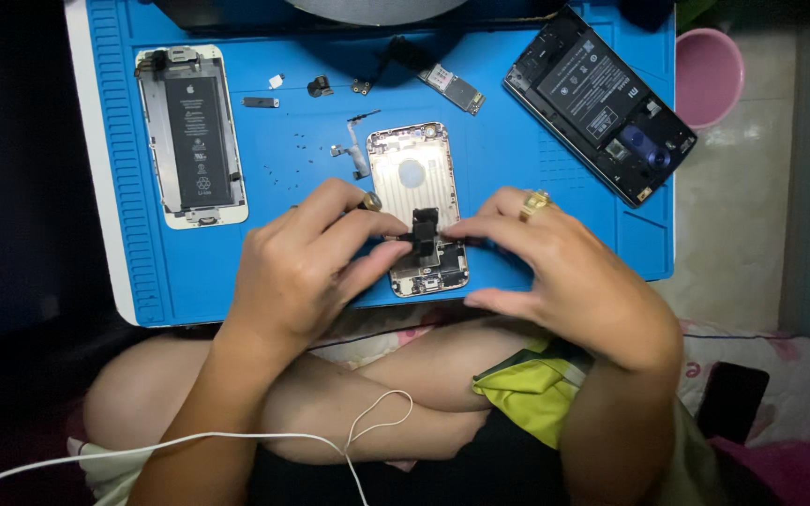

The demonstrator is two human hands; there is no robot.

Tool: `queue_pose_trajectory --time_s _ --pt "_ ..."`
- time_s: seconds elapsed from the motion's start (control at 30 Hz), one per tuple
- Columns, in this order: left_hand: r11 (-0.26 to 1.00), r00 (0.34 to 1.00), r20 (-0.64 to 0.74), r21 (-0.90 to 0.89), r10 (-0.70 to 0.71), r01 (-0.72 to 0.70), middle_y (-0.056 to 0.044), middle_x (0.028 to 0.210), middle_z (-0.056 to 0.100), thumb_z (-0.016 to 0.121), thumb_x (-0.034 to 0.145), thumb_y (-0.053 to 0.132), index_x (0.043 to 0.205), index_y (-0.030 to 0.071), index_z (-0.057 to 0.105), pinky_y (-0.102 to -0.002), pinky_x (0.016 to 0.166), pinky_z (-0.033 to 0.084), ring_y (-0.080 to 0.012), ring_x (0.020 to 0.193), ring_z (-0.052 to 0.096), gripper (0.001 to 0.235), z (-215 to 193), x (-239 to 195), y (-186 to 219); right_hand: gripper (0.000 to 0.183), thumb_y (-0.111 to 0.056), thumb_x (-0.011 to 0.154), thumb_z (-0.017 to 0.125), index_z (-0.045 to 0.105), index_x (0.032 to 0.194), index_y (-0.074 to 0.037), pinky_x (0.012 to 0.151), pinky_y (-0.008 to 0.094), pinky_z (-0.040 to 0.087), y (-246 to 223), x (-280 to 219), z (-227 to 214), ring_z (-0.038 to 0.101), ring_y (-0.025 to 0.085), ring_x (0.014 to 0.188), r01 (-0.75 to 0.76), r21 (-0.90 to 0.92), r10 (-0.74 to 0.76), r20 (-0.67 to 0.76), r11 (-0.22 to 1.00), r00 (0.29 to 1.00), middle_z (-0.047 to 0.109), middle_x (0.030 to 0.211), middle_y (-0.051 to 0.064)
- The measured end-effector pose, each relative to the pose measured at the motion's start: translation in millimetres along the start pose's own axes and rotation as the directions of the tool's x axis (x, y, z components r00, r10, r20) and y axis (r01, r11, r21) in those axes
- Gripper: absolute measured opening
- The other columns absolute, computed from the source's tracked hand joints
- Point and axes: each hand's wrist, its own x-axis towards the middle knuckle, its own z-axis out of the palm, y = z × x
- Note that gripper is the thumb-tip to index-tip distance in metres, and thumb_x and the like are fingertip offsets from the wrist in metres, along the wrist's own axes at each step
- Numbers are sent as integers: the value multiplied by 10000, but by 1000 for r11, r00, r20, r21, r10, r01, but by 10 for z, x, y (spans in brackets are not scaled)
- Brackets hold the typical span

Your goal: The person uses a precision screwdriver to remove screws from a smartphone chassis and then places a small black component into the chassis. The person continues to secure the component by tightening screws.

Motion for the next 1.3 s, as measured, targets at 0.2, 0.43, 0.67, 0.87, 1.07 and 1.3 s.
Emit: queue_pose_trajectory --time_s 0.2,0.43,0.67,0.87,1.07,1.3 --pt "999 1000 -16 -44 -19 18 -102 1018 612 850 1017 150 1085 64 764 -340 632 488 -235 794 638 139 -52 19 -34 520 -313 777 937 724 1235 -189 811 398 502 34 32 62 656 251 951 -34 -54 29 -91 998 995 607 1098 26" --pt "997 1000 -10 -73 -25 24 -98 1015 604 847 1016 139 1085 57 756 -330 634 491 -230 785 627 141 -23 16 -36 546 -342 786 945 724 1241 -135 680 401 516 35 123 119 656 244 805 10 -136 -35 -181 991 983 583 1060 43" --pt "999 997 65 -6 -33 34 -60 1006 585 770 1042 224 1065 133 726 -386 565 485 -258 752 615 104 108 -13 -12 483 -301 816 927 704 1215 -146 697 401 491 68 134 78 663 249 835 69 -125 -90 -179 990 980 605 1108 45" --pt "997 995 83 69 -48 42 -45 1023 600 792 1016 249 1034 155 721 -410 495 462 -298 659 601 120 173 -39 11 391 -250 844 907 698 1139 -101 757 366 518 61 145 34 686 230 926 106 -60 -115 -177 993 977 645 1100 49" --pt "999 991 126 34 -39 35 -61 1029 604 788 1008 228 1043 147 721 -430 546 497 -307 737 651 111 197 -26 29 393 -244 837 916 696 1124 -91 788 359 504 83 159 24 679 234 953 133 -45 -139 -188 990 972 655 1084 56" --pt "996 983 170 72 -67 56 -52 1028 582 776 1012 287 1044 184 711 -449 509 488 -303 716 646 126 227 -44 38 402 -266 829 931 683 1104 -110 747 346 476 106 154 38 641 219 876 101 -35 -106 -201 994 974 644 1082 46"
